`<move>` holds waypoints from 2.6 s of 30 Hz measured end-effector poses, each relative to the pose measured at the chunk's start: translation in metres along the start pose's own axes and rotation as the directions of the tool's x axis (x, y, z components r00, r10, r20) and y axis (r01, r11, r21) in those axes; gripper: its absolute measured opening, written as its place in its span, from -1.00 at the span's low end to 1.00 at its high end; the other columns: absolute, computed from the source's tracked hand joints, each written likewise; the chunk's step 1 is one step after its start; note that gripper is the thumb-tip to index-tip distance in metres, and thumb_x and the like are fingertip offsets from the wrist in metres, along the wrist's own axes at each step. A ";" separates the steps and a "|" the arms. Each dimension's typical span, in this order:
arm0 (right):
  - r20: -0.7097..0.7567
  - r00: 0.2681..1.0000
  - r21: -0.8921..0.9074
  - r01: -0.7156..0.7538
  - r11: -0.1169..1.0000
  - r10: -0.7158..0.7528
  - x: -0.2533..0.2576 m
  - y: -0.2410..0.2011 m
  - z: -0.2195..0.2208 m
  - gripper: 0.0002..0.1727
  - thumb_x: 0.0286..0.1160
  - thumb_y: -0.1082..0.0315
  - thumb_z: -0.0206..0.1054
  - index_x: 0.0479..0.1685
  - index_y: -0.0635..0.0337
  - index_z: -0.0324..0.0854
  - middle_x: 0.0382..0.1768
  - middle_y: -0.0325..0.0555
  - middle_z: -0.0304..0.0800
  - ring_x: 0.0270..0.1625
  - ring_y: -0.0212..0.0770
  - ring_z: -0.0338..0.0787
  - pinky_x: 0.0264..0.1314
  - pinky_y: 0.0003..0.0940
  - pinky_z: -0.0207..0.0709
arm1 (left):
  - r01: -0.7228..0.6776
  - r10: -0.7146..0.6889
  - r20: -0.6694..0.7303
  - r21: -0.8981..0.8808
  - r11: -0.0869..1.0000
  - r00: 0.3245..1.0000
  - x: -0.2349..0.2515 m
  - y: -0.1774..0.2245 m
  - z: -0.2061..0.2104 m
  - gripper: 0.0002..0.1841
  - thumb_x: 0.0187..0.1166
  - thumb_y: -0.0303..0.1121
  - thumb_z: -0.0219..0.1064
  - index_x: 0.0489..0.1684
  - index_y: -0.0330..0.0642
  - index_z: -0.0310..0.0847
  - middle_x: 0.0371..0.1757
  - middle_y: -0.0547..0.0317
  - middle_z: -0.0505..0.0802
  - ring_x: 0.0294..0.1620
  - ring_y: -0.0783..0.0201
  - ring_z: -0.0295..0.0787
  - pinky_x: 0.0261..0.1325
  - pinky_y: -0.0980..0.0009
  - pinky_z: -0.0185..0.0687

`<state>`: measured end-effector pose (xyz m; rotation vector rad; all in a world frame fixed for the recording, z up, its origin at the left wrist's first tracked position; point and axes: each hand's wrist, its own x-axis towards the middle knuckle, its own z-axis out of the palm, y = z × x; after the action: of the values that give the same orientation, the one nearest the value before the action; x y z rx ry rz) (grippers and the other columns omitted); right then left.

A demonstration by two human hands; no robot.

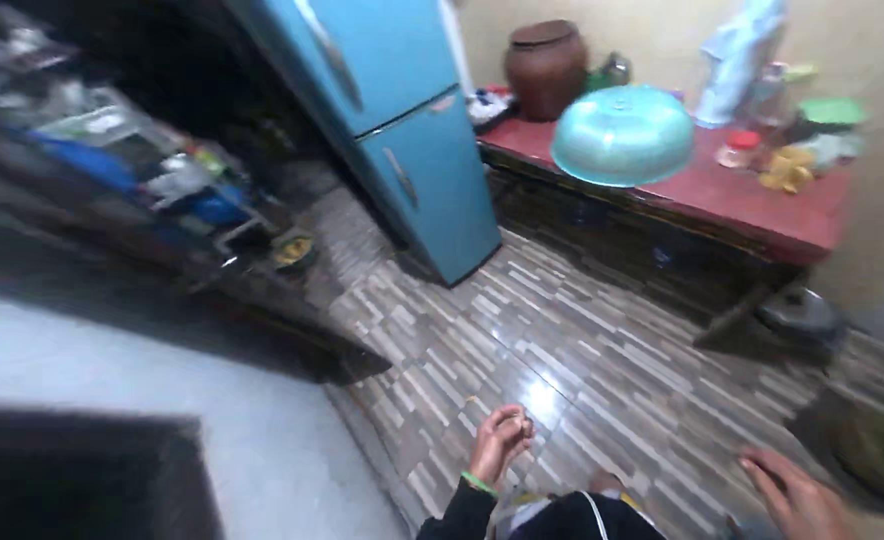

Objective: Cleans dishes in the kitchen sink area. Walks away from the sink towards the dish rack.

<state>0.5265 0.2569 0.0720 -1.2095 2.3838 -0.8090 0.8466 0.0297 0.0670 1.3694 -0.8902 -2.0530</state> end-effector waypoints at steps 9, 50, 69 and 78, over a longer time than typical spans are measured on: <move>0.259 0.950 -0.058 0.194 0.979 -0.173 0.197 -0.062 0.064 -0.63 0.72 0.40 0.15 0.27 0.49 0.68 0.11 0.48 0.79 0.20 0.44 0.79 0.38 0.34 0.52 | -0.061 0.021 -0.180 -0.220 0.974 0.983 0.075 0.032 -0.047 -0.77 0.70 -0.60 0.07 0.19 -0.37 0.52 -0.25 0.05 0.84 -0.26 0.24 0.84 -0.12 0.36 0.79; 0.500 0.588 0.119 0.681 0.723 -0.636 0.610 -0.587 0.480 -0.80 0.54 0.53 0.32 -0.01 0.30 0.83 -0.08 0.21 0.87 -0.08 0.20 0.90 0.06 0.20 0.74 | -0.331 -0.085 -0.672 -0.467 0.820 0.736 0.345 0.360 -0.411 -0.79 0.80 -0.52 -0.08 -0.12 -0.27 0.49 -0.39 0.15 0.81 -0.41 0.34 0.79 -0.29 0.47 0.75; 0.596 0.341 0.250 0.782 0.571 -0.727 0.826 -0.882 0.679 -0.72 0.63 0.48 0.25 0.17 0.29 0.79 0.10 0.23 0.85 0.11 0.25 0.87 0.19 0.21 0.71 | -0.501 -0.001 -0.799 -0.379 0.778 0.602 0.529 0.583 -0.561 -0.82 0.66 -0.62 -0.06 0.01 -0.32 0.43 -0.34 0.14 0.78 -0.38 0.33 0.77 -0.24 0.44 0.73; 0.557 0.394 0.281 0.739 0.612 -0.731 0.884 -0.934 0.752 -0.76 0.54 0.56 0.29 0.03 0.36 0.83 -0.02 0.25 0.88 0.01 0.24 0.90 0.13 0.16 0.74 | -0.397 -0.142 -0.735 -0.507 0.765 0.663 0.599 0.647 -0.647 -0.81 0.75 -0.55 -0.07 0.10 -0.30 0.45 -0.37 0.15 0.76 -0.41 0.33 0.75 -0.27 0.45 0.72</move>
<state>0.9972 -1.1557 0.0309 -2.1863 1.2198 -0.4494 1.2705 -0.9772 0.0199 1.4585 0.0943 -1.2383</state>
